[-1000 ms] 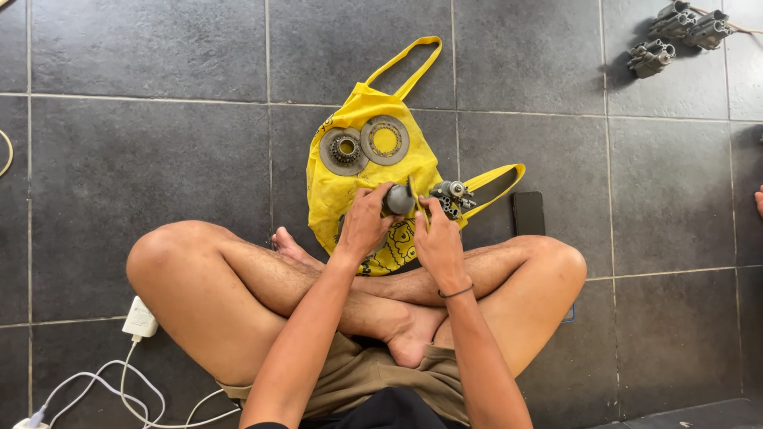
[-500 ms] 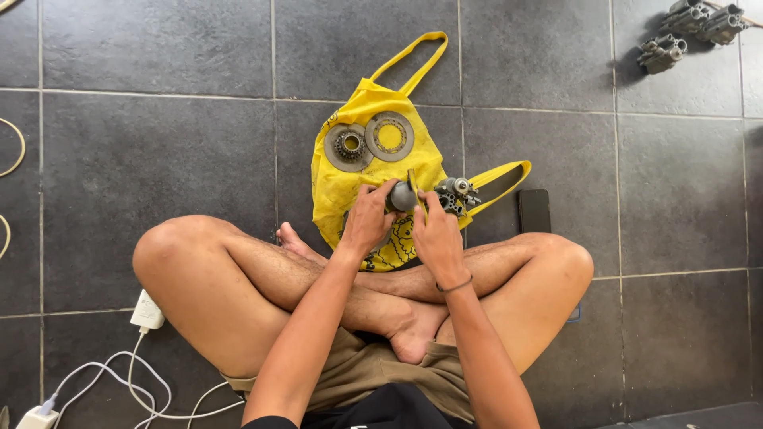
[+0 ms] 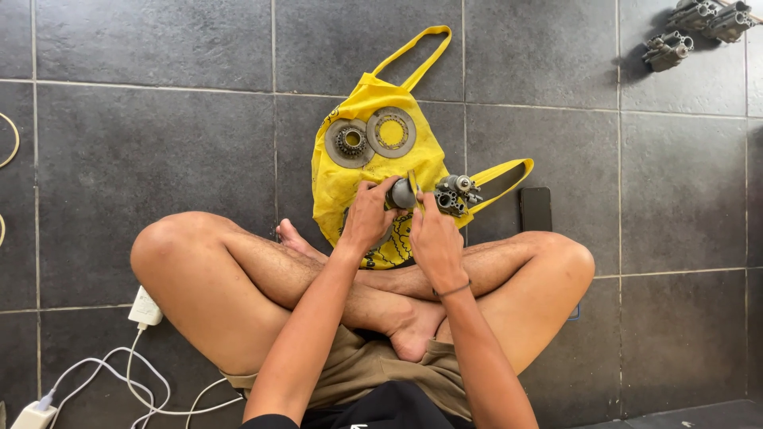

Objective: Cleaning motorcycle engine components like a clutch basket using a brush and cleaning solution.

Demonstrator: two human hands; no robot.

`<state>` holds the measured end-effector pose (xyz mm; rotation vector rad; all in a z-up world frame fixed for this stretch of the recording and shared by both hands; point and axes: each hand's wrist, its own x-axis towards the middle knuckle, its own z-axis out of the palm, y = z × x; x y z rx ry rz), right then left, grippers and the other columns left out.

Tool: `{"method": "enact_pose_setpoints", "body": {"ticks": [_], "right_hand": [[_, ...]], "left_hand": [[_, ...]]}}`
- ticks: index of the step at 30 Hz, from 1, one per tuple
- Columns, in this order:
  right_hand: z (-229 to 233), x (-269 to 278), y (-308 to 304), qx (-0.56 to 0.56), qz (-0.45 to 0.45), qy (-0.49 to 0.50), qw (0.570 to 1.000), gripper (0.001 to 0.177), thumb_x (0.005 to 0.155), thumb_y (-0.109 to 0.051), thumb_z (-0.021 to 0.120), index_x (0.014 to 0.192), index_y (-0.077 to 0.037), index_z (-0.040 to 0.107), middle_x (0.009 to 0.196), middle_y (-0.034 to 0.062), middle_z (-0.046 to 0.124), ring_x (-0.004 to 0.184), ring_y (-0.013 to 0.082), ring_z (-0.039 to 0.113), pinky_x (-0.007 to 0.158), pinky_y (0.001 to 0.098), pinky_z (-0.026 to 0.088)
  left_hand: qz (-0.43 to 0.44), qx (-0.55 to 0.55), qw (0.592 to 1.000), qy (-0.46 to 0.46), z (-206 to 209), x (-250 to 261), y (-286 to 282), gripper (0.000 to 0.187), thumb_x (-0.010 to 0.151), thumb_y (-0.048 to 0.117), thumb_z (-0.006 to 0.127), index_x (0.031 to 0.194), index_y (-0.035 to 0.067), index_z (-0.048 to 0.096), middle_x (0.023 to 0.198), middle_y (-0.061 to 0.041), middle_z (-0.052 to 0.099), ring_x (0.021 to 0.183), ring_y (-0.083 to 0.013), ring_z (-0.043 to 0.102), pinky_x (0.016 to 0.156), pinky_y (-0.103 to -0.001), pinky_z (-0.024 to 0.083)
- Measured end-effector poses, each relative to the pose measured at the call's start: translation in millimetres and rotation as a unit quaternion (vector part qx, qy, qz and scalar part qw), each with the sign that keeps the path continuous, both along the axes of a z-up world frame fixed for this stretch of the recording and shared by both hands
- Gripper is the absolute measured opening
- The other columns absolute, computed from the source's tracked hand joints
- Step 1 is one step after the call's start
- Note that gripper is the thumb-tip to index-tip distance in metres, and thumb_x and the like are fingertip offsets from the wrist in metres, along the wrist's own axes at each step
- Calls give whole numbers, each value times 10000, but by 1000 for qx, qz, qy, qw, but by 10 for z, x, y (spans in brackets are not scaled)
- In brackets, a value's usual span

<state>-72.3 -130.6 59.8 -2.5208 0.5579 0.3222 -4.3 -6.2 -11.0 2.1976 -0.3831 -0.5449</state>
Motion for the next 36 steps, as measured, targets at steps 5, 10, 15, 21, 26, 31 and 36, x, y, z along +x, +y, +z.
{"method": "enact_pose_setpoints", "body": {"ticks": [5, 10, 15, 21, 26, 31, 36], "right_hand": [[128, -331, 79, -2, 15, 70, 997, 301, 1057, -257, 385, 1325, -199, 511, 817, 291, 701, 802, 471, 741, 684, 550, 579], [114, -63, 127, -30, 22, 56, 998, 312, 1062, -285, 384, 1342, -210, 498, 839, 292, 700, 834, 478, 738, 719, 576, 581], [270, -56, 212, 2, 2, 36, 999, 324, 1076, -221, 355, 1352, -165, 515, 823, 274, 696, 799, 429, 742, 695, 527, 594], [89, -356, 173, -1, 6, 68, 998, 312, 1055, -335, 370, 1328, -253, 496, 843, 290, 697, 851, 492, 731, 724, 584, 570], [67, 40, 155, 0, 5, 32, 999, 300, 1056, -286, 386, 1317, -214, 514, 847, 276, 711, 793, 437, 746, 693, 549, 574], [233, -114, 203, -7, 11, 51, 999, 323, 1066, -268, 359, 1340, -191, 511, 867, 283, 714, 829, 455, 746, 710, 553, 574], [93, -439, 206, 19, -3, 60, 998, 302, 1064, -276, 375, 1321, -206, 515, 787, 261, 712, 705, 421, 745, 632, 522, 576]], "left_hand": [[13, -18, 999, 31, 33, -6, 19, 647, 920, 255, 799, 1478, 102, 510, 1252, -251, 571, 1318, -440, 539, 973, -564, 589], [5, -12, 1000, 11, -3, -20, 20, 639, 921, 223, 803, 1477, 95, 517, 1215, -245, 604, 1312, -431, 546, 961, -547, 588], [4, -14, 1000, 14, -102, -18, 18, 654, 925, 254, 802, 1492, 120, 505, 1246, -236, 586, 1353, -432, 497, 948, -559, 590], [12, -32, 999, 21, -103, -11, 41, 620, 932, 210, 793, 1477, 87, 522, 1213, -248, 626, 1348, -419, 499, 944, -526, 580], [-4, -18, 1000, -6, -87, -36, 35, 609, 929, 161, 787, 1469, 44, 530, 1212, -234, 682, 1327, -374, 499, 880, -475, 606], [-2, -24, 1000, -2, -5, 12, 39, 596, 923, 124, 785, 1460, 46, 539, 1220, -236, 693, 1305, -376, 509, 882, -469, 617], [15, -25, 999, 32, 59, -13, 38, 577, 931, 118, 766, 1459, 70, 537, 1208, -221, 630, 1360, -413, 458, 906, -480, 598]]}}
